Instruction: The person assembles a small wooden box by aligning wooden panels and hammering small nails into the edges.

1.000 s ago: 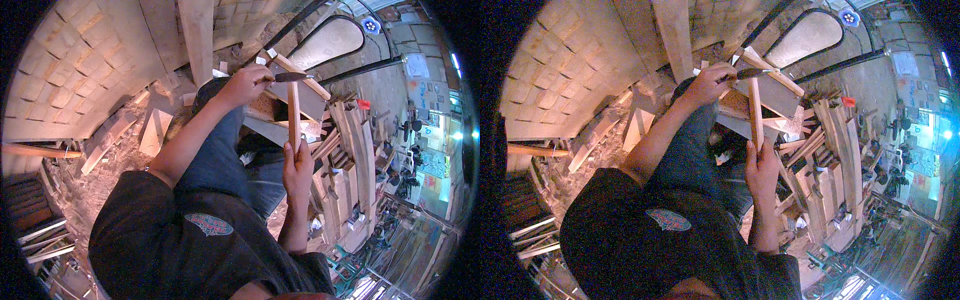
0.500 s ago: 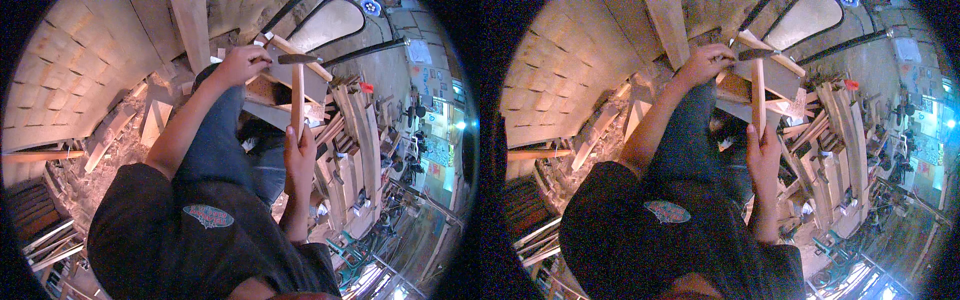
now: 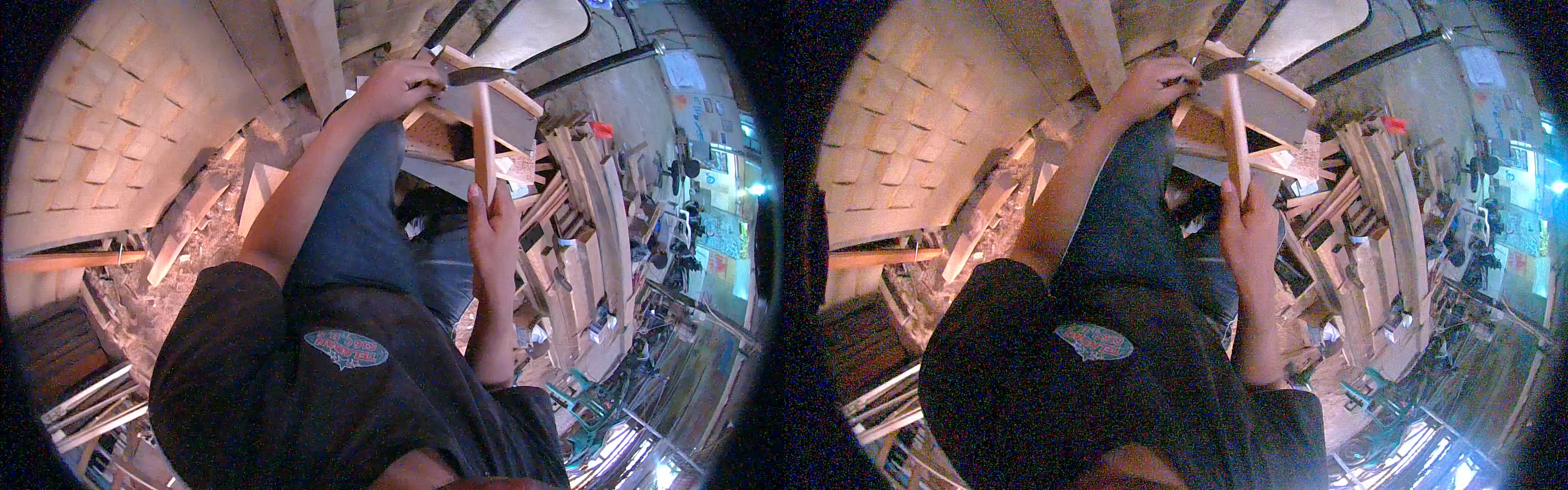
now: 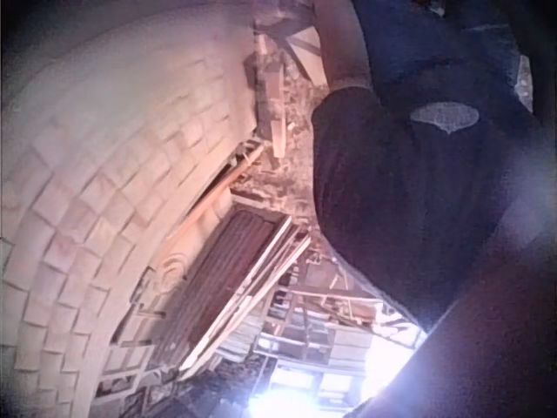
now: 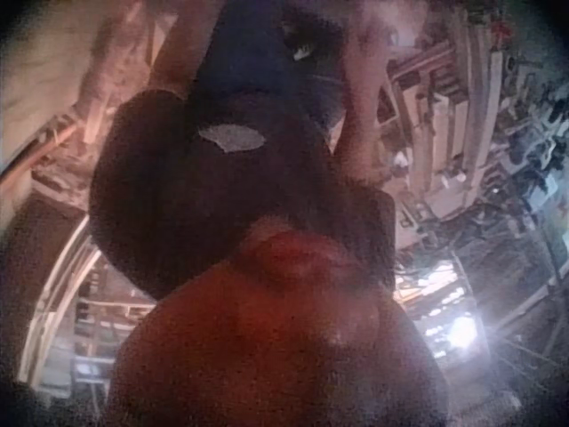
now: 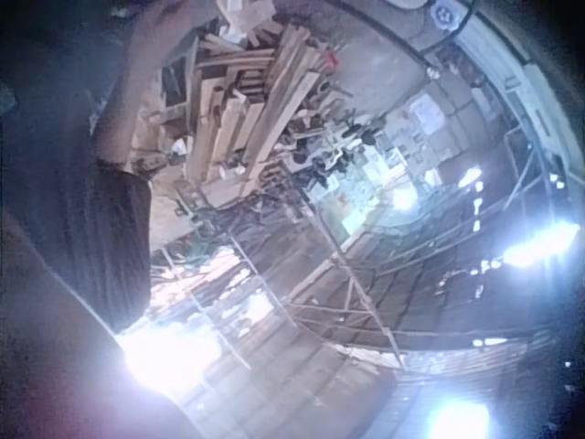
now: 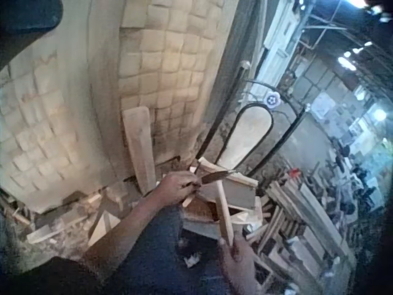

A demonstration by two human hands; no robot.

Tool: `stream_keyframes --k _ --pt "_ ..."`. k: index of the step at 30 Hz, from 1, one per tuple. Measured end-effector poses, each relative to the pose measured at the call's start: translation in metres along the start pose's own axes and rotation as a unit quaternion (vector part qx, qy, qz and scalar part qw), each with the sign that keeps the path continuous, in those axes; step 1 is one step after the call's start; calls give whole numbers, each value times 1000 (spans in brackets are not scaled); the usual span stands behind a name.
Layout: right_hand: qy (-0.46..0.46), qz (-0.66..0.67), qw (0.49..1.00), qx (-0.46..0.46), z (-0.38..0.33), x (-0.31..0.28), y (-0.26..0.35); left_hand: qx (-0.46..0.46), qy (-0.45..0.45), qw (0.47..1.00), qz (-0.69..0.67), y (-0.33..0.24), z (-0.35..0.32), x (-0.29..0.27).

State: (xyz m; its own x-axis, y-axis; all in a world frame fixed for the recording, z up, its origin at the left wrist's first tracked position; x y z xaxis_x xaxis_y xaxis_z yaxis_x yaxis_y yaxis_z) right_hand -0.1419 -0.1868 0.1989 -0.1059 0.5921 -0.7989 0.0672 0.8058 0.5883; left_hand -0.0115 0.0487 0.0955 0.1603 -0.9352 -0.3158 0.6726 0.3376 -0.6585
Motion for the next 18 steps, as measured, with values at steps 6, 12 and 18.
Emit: stream_keyframes --k 6,12,18 --pt "-21 75 997 -28 -8 -4 7 -70 41 996 -30 -1 -5 -2" --pt "-6 -51 997 -51 -3 -3 7 -69 25 997 25 -15 -4 -7" --pt "-75 30 992 -96 -10 -2 15 -21 -14 1000 -14 -2 -5 0"
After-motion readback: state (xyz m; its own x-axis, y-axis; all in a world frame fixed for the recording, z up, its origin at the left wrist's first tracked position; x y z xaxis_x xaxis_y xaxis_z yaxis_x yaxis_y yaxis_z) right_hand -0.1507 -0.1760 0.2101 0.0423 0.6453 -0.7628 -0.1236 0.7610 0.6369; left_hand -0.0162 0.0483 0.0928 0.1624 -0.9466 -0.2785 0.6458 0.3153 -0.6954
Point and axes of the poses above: each hand's wrist, its own z-axis towards the middle knuckle, its own x-axis out of the palm, y = z × x, the point moved 1 cm from there along z, towards the middle knuckle, and after that the axes turned 4 degrees about x, right-handed, at the moved point
